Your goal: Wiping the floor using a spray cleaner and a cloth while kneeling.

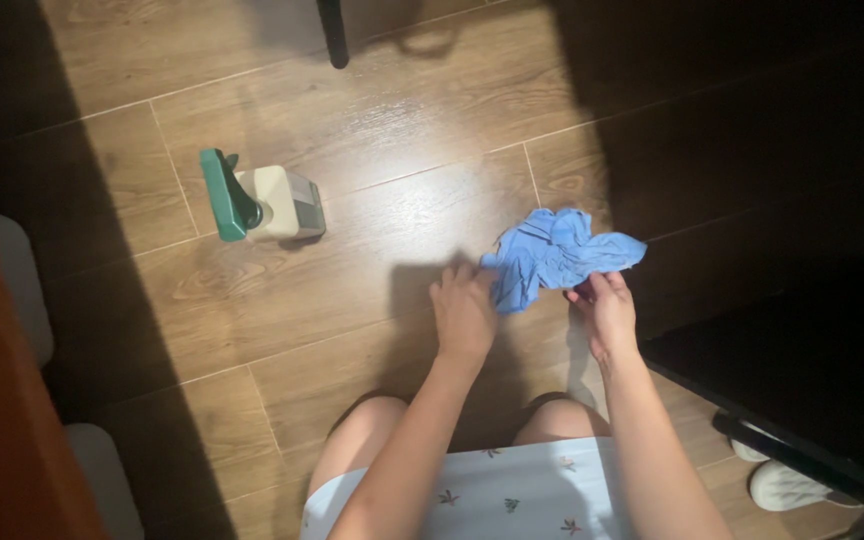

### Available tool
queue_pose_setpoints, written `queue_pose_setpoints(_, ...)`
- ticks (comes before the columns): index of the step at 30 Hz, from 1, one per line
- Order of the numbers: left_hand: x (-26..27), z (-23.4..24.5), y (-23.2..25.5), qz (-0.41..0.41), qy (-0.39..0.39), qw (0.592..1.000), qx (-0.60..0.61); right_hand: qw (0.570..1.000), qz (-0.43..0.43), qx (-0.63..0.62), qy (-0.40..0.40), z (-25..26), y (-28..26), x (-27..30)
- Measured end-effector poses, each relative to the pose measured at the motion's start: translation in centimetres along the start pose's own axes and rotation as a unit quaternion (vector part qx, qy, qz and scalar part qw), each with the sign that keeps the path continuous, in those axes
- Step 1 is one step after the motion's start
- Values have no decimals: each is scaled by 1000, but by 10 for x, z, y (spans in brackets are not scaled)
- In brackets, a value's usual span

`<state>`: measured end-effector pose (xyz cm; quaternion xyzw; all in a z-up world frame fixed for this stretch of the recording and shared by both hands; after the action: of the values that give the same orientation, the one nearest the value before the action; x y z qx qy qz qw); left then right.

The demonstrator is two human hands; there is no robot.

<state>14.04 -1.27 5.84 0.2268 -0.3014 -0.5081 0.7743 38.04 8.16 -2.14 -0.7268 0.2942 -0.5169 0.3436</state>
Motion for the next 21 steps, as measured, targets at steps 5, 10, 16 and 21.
queue_pose_setpoints(5, -5, -16, 12, -36, -14, 999, -23, 999, -20, -42, 6, 17, 13, -11)
queue_pose_setpoints(10, -16, -29, 47, -122, -27, 992, -24, 1000, -18, -2, -15, 14, 1, -11)
queue_pose_setpoints(16, -17, -59, 50, -110, -49, 978, -171, 997, -1, 76, 29, 19, -12, -13)
queue_pose_setpoints(21, 12, -63, 54, -151, -95, 978, -108, 964, 89, 231, 94, 30, -27, -9)
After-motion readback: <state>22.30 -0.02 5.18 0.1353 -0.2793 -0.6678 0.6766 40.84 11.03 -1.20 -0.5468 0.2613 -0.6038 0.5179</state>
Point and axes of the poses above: each hand's wrist, its own x-axis away from the middle knuckle, its own z-axis out of the back of the hand, y = z × x, the point moved 8 cm from there along -x, towards the middle knuckle, and after that the axes turned 14 degrees about -y, right-handed, at the moved point
